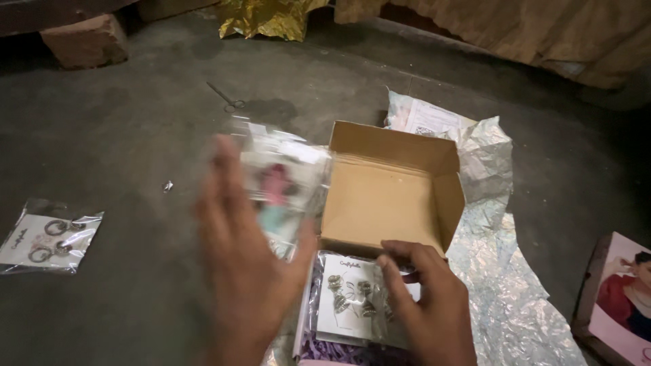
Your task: The person packs multiple small plastic bags containing earrings into a pink cardboard box. They place purple shredded paper inside the box, arrange the jewelry packages, and close the box lid.
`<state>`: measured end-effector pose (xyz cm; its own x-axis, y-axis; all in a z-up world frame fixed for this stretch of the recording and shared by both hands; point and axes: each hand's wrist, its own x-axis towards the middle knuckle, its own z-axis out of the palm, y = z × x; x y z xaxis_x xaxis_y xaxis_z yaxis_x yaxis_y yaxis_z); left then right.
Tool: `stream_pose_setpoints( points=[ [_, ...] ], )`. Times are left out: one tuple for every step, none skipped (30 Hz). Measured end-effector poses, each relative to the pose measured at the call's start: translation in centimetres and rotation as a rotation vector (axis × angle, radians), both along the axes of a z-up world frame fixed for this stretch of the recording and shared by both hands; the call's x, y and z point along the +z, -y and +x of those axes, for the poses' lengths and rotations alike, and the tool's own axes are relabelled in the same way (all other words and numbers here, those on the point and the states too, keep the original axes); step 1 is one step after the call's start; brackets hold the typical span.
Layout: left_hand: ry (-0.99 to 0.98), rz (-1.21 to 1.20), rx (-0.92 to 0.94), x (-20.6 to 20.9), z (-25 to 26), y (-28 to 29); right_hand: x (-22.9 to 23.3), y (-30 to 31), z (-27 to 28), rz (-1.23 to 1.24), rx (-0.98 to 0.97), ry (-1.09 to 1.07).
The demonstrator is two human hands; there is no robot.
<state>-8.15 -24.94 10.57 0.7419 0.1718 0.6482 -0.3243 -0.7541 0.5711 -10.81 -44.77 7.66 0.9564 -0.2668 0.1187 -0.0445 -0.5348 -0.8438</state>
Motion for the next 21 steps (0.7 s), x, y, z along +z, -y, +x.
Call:
stream_pose_setpoints(
  points=[
    [-0.009,-0.041,-0.075,0.2,-0.3,0.7,-0.3,0.1,0.1,0.105,-0.042,-0.094],
    [-0.047,-0.056,-0.170,0.3,-0.6,1.4,-0.6,0.3,0.3,0.232,0.031,-0.056],
    [-0.085,-0.071,-0.266,0.3,-1.0,1.9,-1.0,0.7,0.7,0.358,0.104,-0.017],
    [-0.121,-0.086,-0.361,0.4,-1.2,2.4,-1.3,1.0,0.9,0.485,0.178,0.024],
    [-0.098,-0.031,-0.404,0.4,-1.4,2.9,-1.6,1.4,0.8,0.512,0.162,0.007],
    [-0.076,0.025,-0.448,0.3,-1.6,3.5,-1.9,1.7,0.7,0.539,0.145,-0.009],
    [-0.053,0.080,-0.492,0.3,-1.7,3.8,-2.2,2.1,0.7,0.566,0.128,-0.026],
    [-0.049,0.045,-0.547,0.2,-1.7,4.0,-2.4,2.4,1.0,0.588,0.063,-0.085],
    [-0.045,0.011,-0.601,0.2,-1.8,4.2,-2.5,2.7,1.2,0.610,-0.002,-0.144],
    [-0.041,-0.024,-0.656,0.1,-1.8,4.4,-2.6,3.0,1.5,0.633,-0.066,-0.204],
    [-0.064,-0.095,-0.663,0.0,-1.7,4.5,-2.4,3.6,1.5,0.707,-0.049,-0.215],
    [-0.087,-0.166,-0.668,0.0,-1.5,4.6,-2.1,4.3,1.4,0.783,-0.031,-0.226],
    [-0.111,-0.236,-0.674,-0.2,-1.3,4.6,-1.9,4.9,1.4,0.858,-0.013,-0.237],
    [-0.219,-0.313,-0.687,-0.3,-1.1,4.5,-1.6,5.4,1.5,0.799,0.007,-0.282],
    [-0.329,-0.388,-0.700,-0.6,-0.8,4.2,-1.4,6.0,1.7,0.739,0.026,-0.327],
    [-0.442,-0.462,-0.710,-0.9,-0.6,4.0,-1.3,6.4,1.7,0.679,0.044,-0.374],
    [-0.500,-0.524,-0.686,-1.2,-0.2,4.0,-1.2,6.8,1.7,0.638,0.069,-0.387],
    [-0.560,-0.584,-0.657,-1.6,0.1,3.9,-1.2,7.0,1.7,0.598,0.095,-0.402],
    [-0.619,-0.644,-0.627,-2.0,0.5,3.8,-1.2,7.1,1.7,0.558,0.121,-0.418],
    [-0.637,-0.699,-0.642,-2.4,0.8,3.8,-1.2,7.1,1.7,0.516,0.105,-0.404],
    [-0.654,-0.754,-0.656,-2.7,1.0,3.7,-1.2,7.1,1.7,0.474,0.088,-0.391]
  ],
)
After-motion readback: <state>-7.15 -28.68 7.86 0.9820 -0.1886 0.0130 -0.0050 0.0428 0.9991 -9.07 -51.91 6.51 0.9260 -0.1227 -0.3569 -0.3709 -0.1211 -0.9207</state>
